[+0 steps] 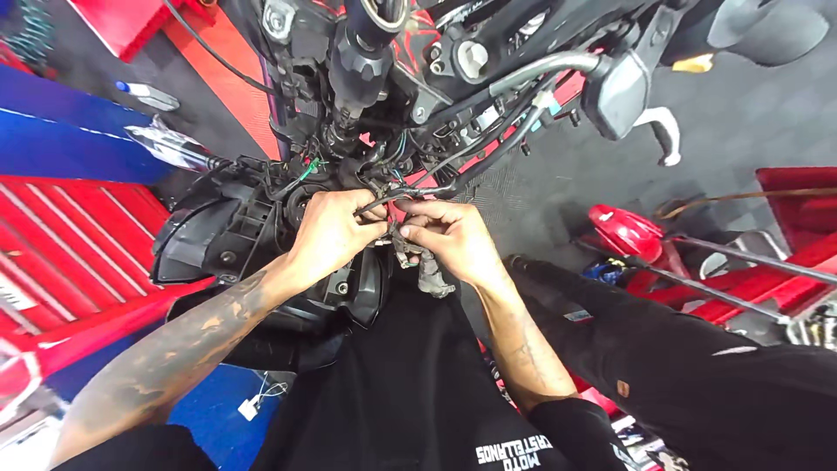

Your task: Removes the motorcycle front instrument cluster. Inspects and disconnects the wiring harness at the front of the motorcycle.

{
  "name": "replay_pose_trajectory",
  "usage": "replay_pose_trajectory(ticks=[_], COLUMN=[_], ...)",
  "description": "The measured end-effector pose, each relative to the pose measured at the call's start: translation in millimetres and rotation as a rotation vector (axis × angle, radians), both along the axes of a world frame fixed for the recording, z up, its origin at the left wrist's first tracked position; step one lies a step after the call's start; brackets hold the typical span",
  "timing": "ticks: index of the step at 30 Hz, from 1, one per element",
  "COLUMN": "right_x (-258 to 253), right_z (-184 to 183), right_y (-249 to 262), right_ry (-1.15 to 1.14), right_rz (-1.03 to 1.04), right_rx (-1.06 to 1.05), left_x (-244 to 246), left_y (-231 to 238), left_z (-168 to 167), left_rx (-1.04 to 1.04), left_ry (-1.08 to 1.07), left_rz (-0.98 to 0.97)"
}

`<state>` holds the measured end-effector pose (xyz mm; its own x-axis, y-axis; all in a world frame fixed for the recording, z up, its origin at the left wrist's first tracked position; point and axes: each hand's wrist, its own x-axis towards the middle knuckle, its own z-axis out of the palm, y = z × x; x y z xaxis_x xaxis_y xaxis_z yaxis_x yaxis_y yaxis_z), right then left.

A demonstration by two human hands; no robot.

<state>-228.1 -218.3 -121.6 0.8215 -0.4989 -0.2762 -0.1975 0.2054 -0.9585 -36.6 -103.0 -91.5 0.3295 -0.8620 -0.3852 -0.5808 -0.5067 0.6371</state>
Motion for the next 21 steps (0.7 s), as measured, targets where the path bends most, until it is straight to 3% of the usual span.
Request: replay_pose_trajectory(ticks=[6,11,18,21], right_x=[2.3,-3.0,-1.3,1.1], right_z=[-0.2,0.2,-3.1,-2.3], right_y=[-5.9,-2.5,9.5,13.0], right_ry=[0.151,0.045,0.067,0.142], right_rz=[0.083,0.053,0.036,0.038], right_rx=[-0.289,-0.144,-0.189,-0.252], left_x=[3.6,8.5,7.8,7.4], left_y=[1.2,8.6,14.6,20.2], left_z=[4.4,11.7,11.3,15.5], left_rx=[-0.032,-0.069,-0.014,-0.076], left_ry=[0.078,0.376,0.431,0.354], left_rz=[-0.01,-0.011,0.022,0.07])
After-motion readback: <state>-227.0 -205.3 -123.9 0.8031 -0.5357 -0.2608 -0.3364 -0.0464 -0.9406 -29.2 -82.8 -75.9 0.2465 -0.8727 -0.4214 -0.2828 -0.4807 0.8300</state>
